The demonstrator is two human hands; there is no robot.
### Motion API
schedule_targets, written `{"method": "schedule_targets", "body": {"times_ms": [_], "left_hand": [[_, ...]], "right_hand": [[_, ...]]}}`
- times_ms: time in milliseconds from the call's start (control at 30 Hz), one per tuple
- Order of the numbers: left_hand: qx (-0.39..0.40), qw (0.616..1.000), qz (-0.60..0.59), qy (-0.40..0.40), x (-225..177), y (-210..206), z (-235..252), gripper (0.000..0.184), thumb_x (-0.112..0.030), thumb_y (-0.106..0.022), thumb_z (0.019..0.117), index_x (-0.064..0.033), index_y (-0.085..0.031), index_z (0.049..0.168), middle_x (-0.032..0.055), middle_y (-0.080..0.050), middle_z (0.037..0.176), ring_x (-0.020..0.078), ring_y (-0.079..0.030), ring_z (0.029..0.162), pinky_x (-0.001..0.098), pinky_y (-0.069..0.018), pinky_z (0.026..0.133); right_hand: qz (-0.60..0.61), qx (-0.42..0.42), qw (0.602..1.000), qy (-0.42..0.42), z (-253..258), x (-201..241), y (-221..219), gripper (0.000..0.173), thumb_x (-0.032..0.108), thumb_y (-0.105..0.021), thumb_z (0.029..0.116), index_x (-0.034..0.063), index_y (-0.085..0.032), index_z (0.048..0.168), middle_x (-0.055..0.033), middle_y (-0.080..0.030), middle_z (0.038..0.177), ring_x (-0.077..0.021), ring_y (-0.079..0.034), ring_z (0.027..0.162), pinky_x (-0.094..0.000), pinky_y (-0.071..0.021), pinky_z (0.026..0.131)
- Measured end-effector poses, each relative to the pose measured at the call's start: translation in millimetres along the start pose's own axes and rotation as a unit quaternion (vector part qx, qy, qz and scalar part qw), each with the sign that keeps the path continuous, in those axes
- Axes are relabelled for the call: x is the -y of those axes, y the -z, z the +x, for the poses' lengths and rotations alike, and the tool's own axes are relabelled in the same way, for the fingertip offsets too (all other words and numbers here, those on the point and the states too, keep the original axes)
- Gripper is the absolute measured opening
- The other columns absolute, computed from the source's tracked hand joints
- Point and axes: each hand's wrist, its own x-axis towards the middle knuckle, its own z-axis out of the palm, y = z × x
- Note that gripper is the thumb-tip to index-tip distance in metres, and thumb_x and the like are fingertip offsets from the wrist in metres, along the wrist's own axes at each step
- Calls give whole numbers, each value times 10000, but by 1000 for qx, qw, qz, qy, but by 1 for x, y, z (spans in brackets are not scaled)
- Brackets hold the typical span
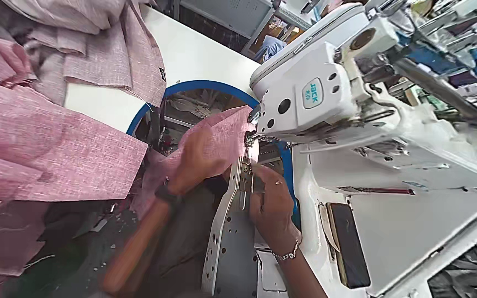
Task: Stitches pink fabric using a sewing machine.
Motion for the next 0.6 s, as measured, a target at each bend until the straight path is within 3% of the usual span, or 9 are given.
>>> {"method": "schedule_targets", "body": {"times_ms": [100, 200, 267, 300, 367, 433, 467, 533, 600], "left_hand": [[252, 964, 88, 22, 43, 26, 6, 422, -235, -692, 964, 165, -639, 1087, 365, -648, 1048, 528, -624, 1036, 708, -439, 919], [207, 972, -23, -107, -40, 87, -37, 266, -256, -682, 950, -17, -675, 835, 53, -647, 738, 157, -634, 693, 360, -541, 670], [122, 973, -153, -124, -65, 122, -66, 340, -343, -744, 903, -64, -733, 1096, -57, -742, 1002, 11, -676, 927, 226, -573, 841], [107, 977, -154, -100, -56, 125, -76, 486, -365, -766, 883, -57, -669, 1246, -52, -729, 1149, 15, -660, 1067, 229, -542, 953], [66, 997, -40, 29, -15, 83, -94, 384, -198, -757, 877, 29, -662, 1171, 52, -715, 1051, 100, -670, 1001, 285, -533, 926], [242, 949, 107, 169, 19, 25, -130, 403, -186, -643, 990, 139, -627, 1228, 294, -662, 1210, 379, -624, 1184, 564, -422, 1069], [286, 932, 139, 175, 18, 26, -140, 366, -175, -614, 999, 148, -643, 1169, 323, -666, 1148, 426, -639, 1122, 615, -442, 1001], [201, 966, 82, 141, -29, 83, -149, 229, -166, -611, 971, 33, -688, 1056, 131, -686, 946, 191, -657, 898, 399, -531, 855], [15, 985, -171, 33, -78, 137, -158, 115, -227, -627, 980, -164, -723, 992, -92, -719, 898, -24, -665, 845, 204, -566, 793]], "right_hand": [[115, 104, 977, 147, -18, 81, 31, 198, 166, -560, 1019, 128, -755, 1026, -62, -727, 797, -187, -697, 751, -315, -564, 712], [123, 175, 947, 240, 11, 92, 3, 175, 171, -629, 961, 128, -791, 1012, -60, -677, 675, -219, -681, 620, -387, -543, 525], [144, 292, 910, 257, 68, 64, -2, 215, 124, -611, 1000, 9, -721, 1145, -185, -731, 957, -343, -710, 908, -538, -551, 785], [128, 244, 914, 298, 101, 66, 2, 177, 130, -662, 948, 32, -732, 1078, -147, -722, 872, -318, -712, 819, -515, -556, 703], [134, 111, 920, 350, 149, 110, 26, 100, 137, -697, 870, 124, -734, 962, -35, -646, 688, -219, -638, 621, -399, -476, 553], [164, 192, 903, 348, 140, 140, 45, 273, 115, -650, 958, 144, -693, 1226, -41, -643, 748, -216, -630, 654, -380, -473, 564], [186, 257, 888, 332, 123, 140, 48, 315, 148, -634, 977, 146, -663, 1290, -52, -650, 769, -228, -642, 664, -402, -487, 561], [259, 384, 849, 254, 60, 114, 48, 300, 334, -673, 958, 105, -708, 1150, -88, -689, 795, -276, -680, 704, -498, -538, 612], [257, 508, 816, 103, 1, 97, 42, 602, 498, -774, 861, -56, -683, 1077, -196, -682, 790, -371, -671, 741, -579, -509, 702]]}}
